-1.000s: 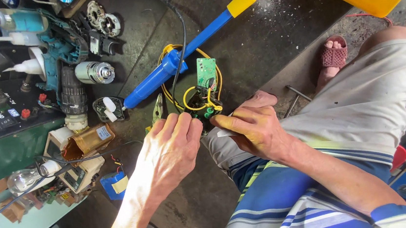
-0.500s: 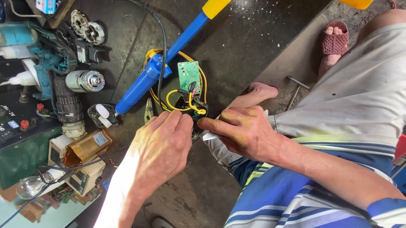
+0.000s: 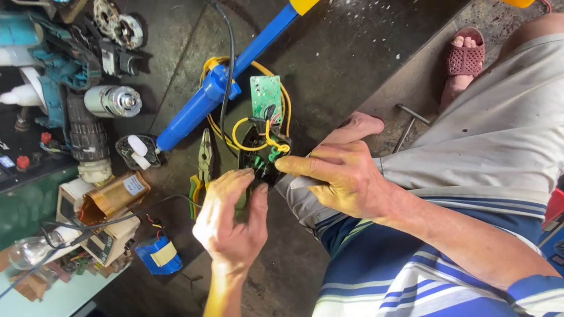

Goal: A person is repairing a circuit board at a workbench, using pliers to manipulate wires and a desoldering pump.

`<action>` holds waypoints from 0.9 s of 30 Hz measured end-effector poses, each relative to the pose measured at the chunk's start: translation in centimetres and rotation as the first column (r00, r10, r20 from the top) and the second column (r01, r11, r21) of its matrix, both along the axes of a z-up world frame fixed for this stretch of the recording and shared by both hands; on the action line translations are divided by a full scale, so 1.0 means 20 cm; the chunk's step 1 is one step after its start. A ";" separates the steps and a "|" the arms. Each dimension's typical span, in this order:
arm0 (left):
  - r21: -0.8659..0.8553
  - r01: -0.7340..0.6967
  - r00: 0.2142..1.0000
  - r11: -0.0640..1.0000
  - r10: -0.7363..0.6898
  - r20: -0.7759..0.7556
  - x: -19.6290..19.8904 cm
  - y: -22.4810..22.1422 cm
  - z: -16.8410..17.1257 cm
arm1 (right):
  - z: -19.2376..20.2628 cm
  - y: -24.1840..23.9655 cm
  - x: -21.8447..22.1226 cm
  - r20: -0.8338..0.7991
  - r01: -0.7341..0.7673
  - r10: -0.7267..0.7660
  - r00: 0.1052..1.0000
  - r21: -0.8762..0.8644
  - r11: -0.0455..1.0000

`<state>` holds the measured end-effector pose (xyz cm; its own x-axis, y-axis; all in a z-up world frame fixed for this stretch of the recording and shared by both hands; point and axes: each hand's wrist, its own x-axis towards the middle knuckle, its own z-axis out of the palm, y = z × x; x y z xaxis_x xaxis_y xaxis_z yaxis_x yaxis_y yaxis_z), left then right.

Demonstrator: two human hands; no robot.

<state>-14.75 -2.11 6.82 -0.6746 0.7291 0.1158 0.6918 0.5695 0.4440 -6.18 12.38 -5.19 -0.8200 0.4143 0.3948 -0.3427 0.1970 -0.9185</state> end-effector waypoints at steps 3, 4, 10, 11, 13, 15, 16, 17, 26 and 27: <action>0.212 0.009 0.981 0.977 0.033 -0.193 0.05 -0.03 -0.13 | 0.01 0.00 0.00 -0.031 0.029 -0.030 0.999 -0.037 0.999; 0.244 0.024 0.971 0.970 0.036 -0.237 0.05 -0.04 -0.16 | 0.01 0.01 0.00 -0.027 0.028 -0.029 0.999 -0.028 0.999; 0.316 0.060 0.939 0.947 0.054 -0.340 0.06 -0.06 -0.26 | 0.06 0.02 -0.02 -0.029 0.045 -0.046 0.999 -0.006 0.999; 0.323 0.061 0.937 0.944 0.057 -0.344 0.06 -0.07 -0.26 | 0.07 0.03 -0.02 -0.032 0.054 -0.055 0.998 -0.013 0.998; 0.343 0.080 0.933 0.936 0.050 -0.356 0.06 -0.05 -0.26 | 0.09 0.04 -0.03 -0.049 0.052 -0.053 0.997 -0.020 0.998; 0.361 0.099 0.927 0.927 0.046 -0.373 0.05 -0.04 -0.27 | 0.09 0.04 -0.03 -0.071 0.049 -0.051 0.996 -0.028 0.998; 0.358 0.101 0.923 0.928 0.047 -0.381 0.05 -0.04 -0.27 | 0.09 0.04 -0.03 -0.072 0.051 -0.052 0.996 -0.023 0.998; 0.355 0.104 0.920 0.929 0.046 -0.390 0.05 -0.04 -0.27 | 0.09 0.04 -0.03 -0.073 0.054 -0.055 0.996 -0.019 0.998; 0.337 0.162 0.900 0.928 0.002 -0.436 0.04 -0.03 -0.27 | 0.06 0.01 -0.03 -0.063 0.089 -0.089 0.994 -0.008 0.996; 0.337 0.162 0.900 0.927 0.000 -0.435 0.03 -0.02 -0.27 | 0.07 0.01 -0.03 -0.062 0.090 -0.091 0.994 -0.008 0.996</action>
